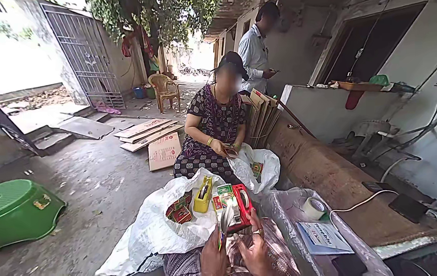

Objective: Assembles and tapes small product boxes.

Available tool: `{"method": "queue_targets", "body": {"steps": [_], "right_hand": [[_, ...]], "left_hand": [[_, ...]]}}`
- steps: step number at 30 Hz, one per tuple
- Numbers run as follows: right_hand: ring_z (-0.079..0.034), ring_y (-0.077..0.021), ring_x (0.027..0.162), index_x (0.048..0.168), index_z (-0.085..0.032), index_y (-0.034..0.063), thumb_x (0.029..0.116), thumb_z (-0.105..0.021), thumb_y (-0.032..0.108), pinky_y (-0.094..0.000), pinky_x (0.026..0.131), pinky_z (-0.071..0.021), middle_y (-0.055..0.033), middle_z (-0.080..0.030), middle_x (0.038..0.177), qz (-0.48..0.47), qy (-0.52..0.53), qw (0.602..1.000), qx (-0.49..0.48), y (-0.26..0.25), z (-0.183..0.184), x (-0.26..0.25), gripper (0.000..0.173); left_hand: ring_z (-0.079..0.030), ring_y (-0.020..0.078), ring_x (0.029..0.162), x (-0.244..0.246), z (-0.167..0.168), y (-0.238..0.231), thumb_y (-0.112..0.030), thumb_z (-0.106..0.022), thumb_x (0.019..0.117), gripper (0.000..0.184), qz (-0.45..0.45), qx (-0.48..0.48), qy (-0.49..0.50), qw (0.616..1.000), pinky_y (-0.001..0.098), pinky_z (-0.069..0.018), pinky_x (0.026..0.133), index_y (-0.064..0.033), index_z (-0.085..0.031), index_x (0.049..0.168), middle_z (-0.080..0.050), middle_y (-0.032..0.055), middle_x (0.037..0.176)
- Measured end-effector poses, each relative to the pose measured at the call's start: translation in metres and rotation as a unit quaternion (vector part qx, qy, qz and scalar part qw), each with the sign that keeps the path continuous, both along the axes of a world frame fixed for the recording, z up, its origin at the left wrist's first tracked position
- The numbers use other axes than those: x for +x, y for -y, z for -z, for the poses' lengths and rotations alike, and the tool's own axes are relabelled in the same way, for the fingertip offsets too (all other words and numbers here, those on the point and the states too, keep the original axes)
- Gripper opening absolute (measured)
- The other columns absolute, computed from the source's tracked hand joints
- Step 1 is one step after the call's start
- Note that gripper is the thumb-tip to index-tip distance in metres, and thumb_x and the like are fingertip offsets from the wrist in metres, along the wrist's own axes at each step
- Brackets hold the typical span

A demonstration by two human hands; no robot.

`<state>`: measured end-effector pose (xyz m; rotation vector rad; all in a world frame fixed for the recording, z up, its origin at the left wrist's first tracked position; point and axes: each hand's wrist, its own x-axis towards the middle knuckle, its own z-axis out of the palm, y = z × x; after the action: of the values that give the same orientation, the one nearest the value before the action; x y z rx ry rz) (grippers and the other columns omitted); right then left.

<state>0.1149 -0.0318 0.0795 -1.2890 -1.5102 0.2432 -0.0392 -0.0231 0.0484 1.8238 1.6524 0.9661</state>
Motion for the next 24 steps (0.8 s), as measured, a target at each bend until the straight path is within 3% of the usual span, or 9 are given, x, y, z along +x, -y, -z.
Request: {"method": "queue_targets", "body": {"steps": [3, 7, 9, 12, 14, 16, 19, 21, 24], "right_hand": [[-0.046, -0.0213, 0.143, 0.155, -0.033, -0.0053, 0.0929, -0.072, 0.043, -0.0383, 0.119, -0.0401, -0.021, -0.046, 0.154, -0.065, -0.068, 0.979, -0.183, 0.022, 0.005, -0.007, 0.088], [-0.067, -0.0215, 0.109, 0.127, -0.061, -0.0047, 0.0999, -0.054, 0.039, -0.0416, 0.1, -0.0521, -0.0179, -0.07, 0.112, 0.004, -0.097, 0.962, -0.255, 0.026, 0.01, -0.015, 0.052], [-0.069, -0.0218, 0.104, 0.124, -0.063, -0.0052, 0.1036, -0.046, 0.03, -0.0418, 0.098, -0.0539, -0.0181, -0.071, 0.108, 0.012, -0.095, 0.964, -0.248, 0.014, 0.009, -0.001, 0.044], [-0.07, -0.0128, 0.095, 0.117, -0.069, -0.0004, 0.1015, -0.047, 0.02, -0.0354, 0.091, -0.0572, -0.0096, -0.074, 0.1, -0.095, -0.063, 0.962, -0.249, -0.003, 0.009, 0.024, 0.034], [-0.068, -0.0071, 0.087, 0.111, -0.07, 0.0019, 0.1013, -0.05, 0.018, -0.0301, 0.085, -0.0574, -0.0036, -0.072, 0.092, -0.169, -0.079, 0.951, -0.246, -0.005, 0.009, 0.027, 0.027], [-0.069, -0.0101, 0.092, 0.119, -0.065, 0.0003, 0.1, -0.059, 0.02, -0.0322, 0.088, -0.0582, -0.0067, -0.072, 0.1, -0.137, -0.144, 0.944, -0.263, -0.001, 0.006, 0.021, 0.028], [-0.068, -0.0132, 0.111, 0.159, -0.027, 0.0064, 0.102, -0.059, 0.02, -0.0342, 0.098, -0.0574, -0.0124, -0.063, 0.134, -0.112, -0.23, 0.934, -0.249, 0.0, 0.006, 0.01, 0.067], [-0.069, -0.0153, 0.108, 0.157, -0.028, 0.0048, 0.1014, -0.057, 0.012, -0.0344, 0.094, -0.0594, -0.0137, -0.064, 0.13, -0.113, -0.264, 0.937, -0.201, 0.0, 0.012, 0.003, 0.064], [-0.061, -0.0147, 0.123, 0.154, -0.036, -0.0011, 0.0994, -0.047, 0.007, -0.0322, 0.104, -0.0531, -0.0159, -0.057, 0.143, -0.143, -0.267, 0.938, -0.169, 0.001, 0.031, 0.008, 0.056]], "left_hand": [[-0.064, 0.0325, 0.126, 0.003, 0.003, -0.001, -0.009, -0.057, 0.0972, 0.051, 0.061, 0.041, -0.003, 0.997, 0.0533, -0.0495, 0.108, -0.0047, -0.054, 0.148, -0.064, 0.0157, 0.14], [-0.037, 0.0372, 0.149, 0.014, 0.012, 0.006, -0.026, -0.077, 0.0835, 0.085, 0.2, 0.066, -0.031, 0.977, 0.0538, -0.0365, 0.119, 0.0003, -0.04, 0.155, -0.036, 0.0223, 0.162], [-0.031, 0.038, 0.151, 0.009, 0.018, 0.002, -0.045, -0.088, 0.0702, 0.11, 0.223, 0.071, 0.021, 0.972, 0.0558, -0.0358, 0.12, -0.0009, -0.036, 0.157, -0.029, 0.0238, 0.164], [-0.041, 0.027, 0.146, 0.002, 0.016, -0.005, -0.055, -0.086, 0.0749, 0.115, 0.191, 0.033, 0.185, 0.963, 0.0458, -0.0396, 0.12, -0.0014, -0.029, 0.159, -0.036, 0.0204, 0.161], [-0.06, 0.02, 0.126, 0.0, 0.011, -0.009, -0.048, -0.085, 0.0786, 0.107, 0.168, -0.034, 0.278, 0.945, 0.0404, -0.0545, 0.105, -0.0088, -0.029, 0.16, -0.049, 0.0159, 0.151], [-0.072, 0.0213, 0.104, 0.001, 0.011, -0.012, -0.035, -0.087, 0.0808, 0.093, 0.144, -0.077, 0.356, 0.92, 0.0419, -0.0631, 0.09, -0.0089, -0.038, 0.156, -0.063, 0.0139, 0.134], [-0.075, 0.0283, 0.095, 0.003, 0.005, -0.009, -0.014, -0.078, 0.0904, 0.077, 0.139, -0.109, 0.463, 0.869, 0.0456, -0.0653, 0.084, -0.0021, -0.035, 0.153, -0.07, 0.0174, 0.121], [-0.074, 0.031, 0.101, 0.0, 0.002, -0.009, -0.007, -0.068, 0.0968, 0.071, 0.162, -0.113, 0.499, 0.844, 0.0474, -0.0638, 0.089, -0.0024, -0.029, 0.156, -0.069, 0.0195, 0.123], [-0.074, 0.0315, 0.1, -0.002, 0.007, -0.01, -0.013, -0.061, 0.1008, 0.067, 0.191, -0.1, 0.506, 0.835, 0.0479, -0.0633, 0.089, -0.0031, -0.028, 0.158, -0.069, 0.0207, 0.123]]}}
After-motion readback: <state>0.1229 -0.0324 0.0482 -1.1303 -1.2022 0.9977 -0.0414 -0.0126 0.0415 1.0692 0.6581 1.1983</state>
